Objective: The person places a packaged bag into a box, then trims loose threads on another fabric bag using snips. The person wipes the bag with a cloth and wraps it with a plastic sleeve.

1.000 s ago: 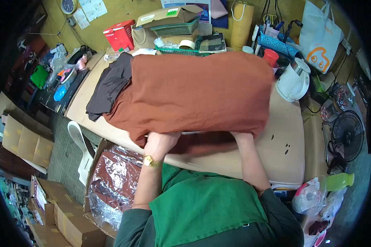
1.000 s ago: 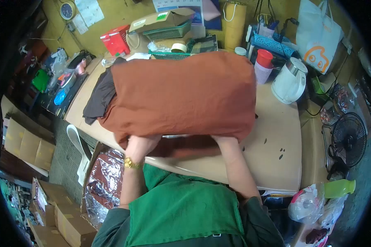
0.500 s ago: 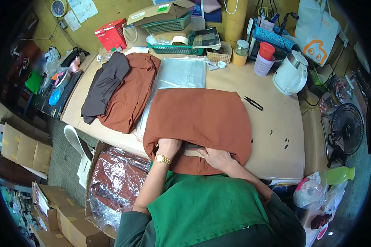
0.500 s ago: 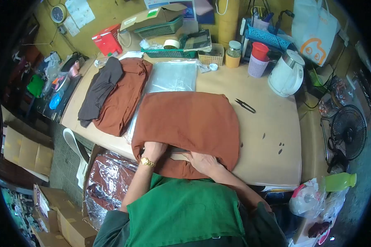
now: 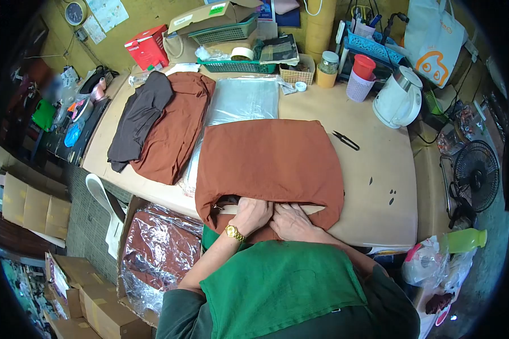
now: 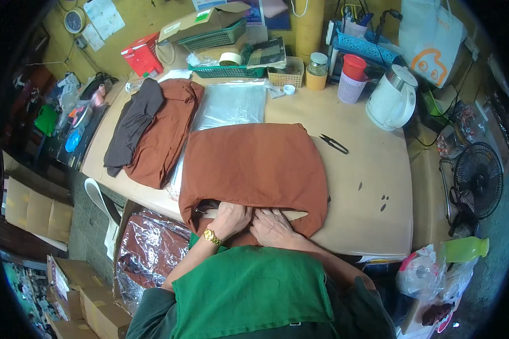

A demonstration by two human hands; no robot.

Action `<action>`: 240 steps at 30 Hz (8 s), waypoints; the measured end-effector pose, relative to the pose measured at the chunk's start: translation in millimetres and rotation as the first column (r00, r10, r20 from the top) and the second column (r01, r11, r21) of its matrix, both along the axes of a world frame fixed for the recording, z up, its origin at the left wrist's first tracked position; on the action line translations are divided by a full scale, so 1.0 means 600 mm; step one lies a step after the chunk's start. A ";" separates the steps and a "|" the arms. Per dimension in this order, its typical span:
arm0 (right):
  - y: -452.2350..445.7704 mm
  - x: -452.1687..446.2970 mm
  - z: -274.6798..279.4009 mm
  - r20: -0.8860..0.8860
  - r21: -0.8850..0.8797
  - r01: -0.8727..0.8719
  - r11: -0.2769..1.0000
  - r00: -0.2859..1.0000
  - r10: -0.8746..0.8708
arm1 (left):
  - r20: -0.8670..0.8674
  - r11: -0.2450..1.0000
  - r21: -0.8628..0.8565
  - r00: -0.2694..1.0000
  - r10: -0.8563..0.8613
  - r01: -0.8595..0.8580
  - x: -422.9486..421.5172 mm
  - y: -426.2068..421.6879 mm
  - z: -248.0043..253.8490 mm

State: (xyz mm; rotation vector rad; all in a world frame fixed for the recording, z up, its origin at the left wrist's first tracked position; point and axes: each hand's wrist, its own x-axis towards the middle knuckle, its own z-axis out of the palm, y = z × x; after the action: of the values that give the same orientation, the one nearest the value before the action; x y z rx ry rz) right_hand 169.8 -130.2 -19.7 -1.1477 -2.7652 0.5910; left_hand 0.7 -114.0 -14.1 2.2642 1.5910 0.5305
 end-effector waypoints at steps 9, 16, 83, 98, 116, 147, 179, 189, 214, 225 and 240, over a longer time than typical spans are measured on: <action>-0.003 -0.004 -0.013 -0.183 0.125 -0.005 0.992 0.983 0.028 | -0.065 0.870 0.472 0.990 -0.129 0.144 0.029 0.162 -0.065; 0.031 0.032 0.028 -0.435 -0.138 0.004 0.990 0.898 -0.064 | -0.310 0.925 0.217 0.921 -0.237 0.312 0.028 0.093 -0.024; 0.022 0.134 0.054 -0.735 -0.348 0.542 0.765 0.349 -0.582 | -0.053 0.947 0.320 0.999 -0.006 0.023 0.100 0.207 -0.012; 0.190 0.109 0.049 -0.432 0.241 0.439 0.866 0.847 -0.310 | 0.163 0.903 0.318 0.922 -0.352 0.289 -0.079 -0.059 0.118; 0.077 0.005 0.045 -0.306 -0.342 0.111 0.933 0.926 -0.222 | 0.417 0.996 0.030 0.907 0.065 -0.086 -0.047 -0.040 0.013; 0.044 -0.027 0.032 -0.632 -0.620 0.063 0.782 0.550 -0.545 | 0.188 0.990 -0.072 0.973 0.131 -0.120 -0.028 -0.059 0.102; 0.138 0.197 0.049 -0.356 0.342 0.421 0.840 0.886 -0.299 | 0.051 0.974 -0.061 0.976 -0.214 0.217 -0.076 -0.033 0.093; 0.207 0.105 0.052 -0.582 -0.313 0.510 0.801 0.564 -0.586 | 0.295 0.922 0.378 0.933 -0.207 0.085 -0.055 -0.003 0.201; 0.208 0.149 -0.074 -0.614 -0.701 0.126 0.702 0.396 -0.683 | 0.346 0.845 0.532 0.899 -0.269 0.048 0.111 0.077 -0.002; 0.204 0.141 -0.045 -0.579 -0.796 0.007 0.605 0.282 -0.765 | 0.652 0.994 -0.108 0.754 0.077 -0.009 -0.034 0.006 0.035; 0.200 0.140 -0.039 -0.645 -0.745 -0.022 0.667 0.280 -0.711 | 0.420 0.920 0.393 0.890 -0.178 -0.002 0.115 0.074 -0.003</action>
State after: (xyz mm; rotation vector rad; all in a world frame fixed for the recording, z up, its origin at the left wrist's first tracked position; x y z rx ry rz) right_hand 254.0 -10.3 -42.9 -0.9779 -1.1870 1.5763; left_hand 69.6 -69.8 -16.2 2.2294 1.2188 1.3340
